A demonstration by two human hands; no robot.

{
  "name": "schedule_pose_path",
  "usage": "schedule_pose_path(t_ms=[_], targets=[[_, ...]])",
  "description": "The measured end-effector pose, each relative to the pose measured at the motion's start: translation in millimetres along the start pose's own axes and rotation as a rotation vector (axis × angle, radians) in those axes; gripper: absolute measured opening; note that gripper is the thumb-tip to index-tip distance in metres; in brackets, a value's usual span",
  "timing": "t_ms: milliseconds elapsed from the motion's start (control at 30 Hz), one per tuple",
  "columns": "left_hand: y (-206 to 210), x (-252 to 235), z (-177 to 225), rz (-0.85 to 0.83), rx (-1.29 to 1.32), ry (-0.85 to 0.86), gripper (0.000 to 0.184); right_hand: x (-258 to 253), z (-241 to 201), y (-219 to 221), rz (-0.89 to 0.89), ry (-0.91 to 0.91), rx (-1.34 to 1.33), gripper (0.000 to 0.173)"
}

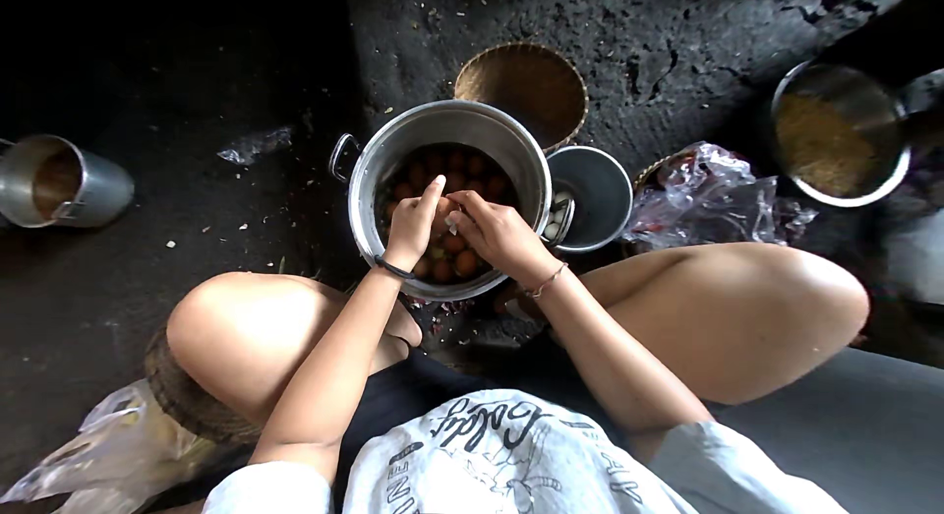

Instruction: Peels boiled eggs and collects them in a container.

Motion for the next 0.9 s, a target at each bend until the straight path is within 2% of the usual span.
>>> schedule_pose_path(t_ms=[200,467,700,800,900], targets=[[-1,1,-3,-0.01,-0.04,-0.042,0.072,-3,-4,8,0.011,-0.03,0.145,0.029],[0,2,-1,-0.021,-0.054,-0.015,0.069,-2,-4,8,0.078,0.0,0.155,0.024],[4,2,4,-0.071,0.039,0.041,0.063,2,6,-2,0.155,0.07,-0.087,0.02],[5,2,5,-0.101,0.083,0.07,0.06,-5,16,-4,0.106,0.123,-0.212,0.025],[4,3,6,-0.102,0.081,0.053,0.059,-10,18,-7,0.047,0.071,-0.299,0.027]])
Point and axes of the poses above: each hand's wrist, its own x-axis away from the middle knuckle, its own y-axis out of the palm, z = x × y, the point moved 7 cm from there along -x, towards the middle knuckle, and after that the axes turned 4 degrees about -z, right-handed, at the moved point
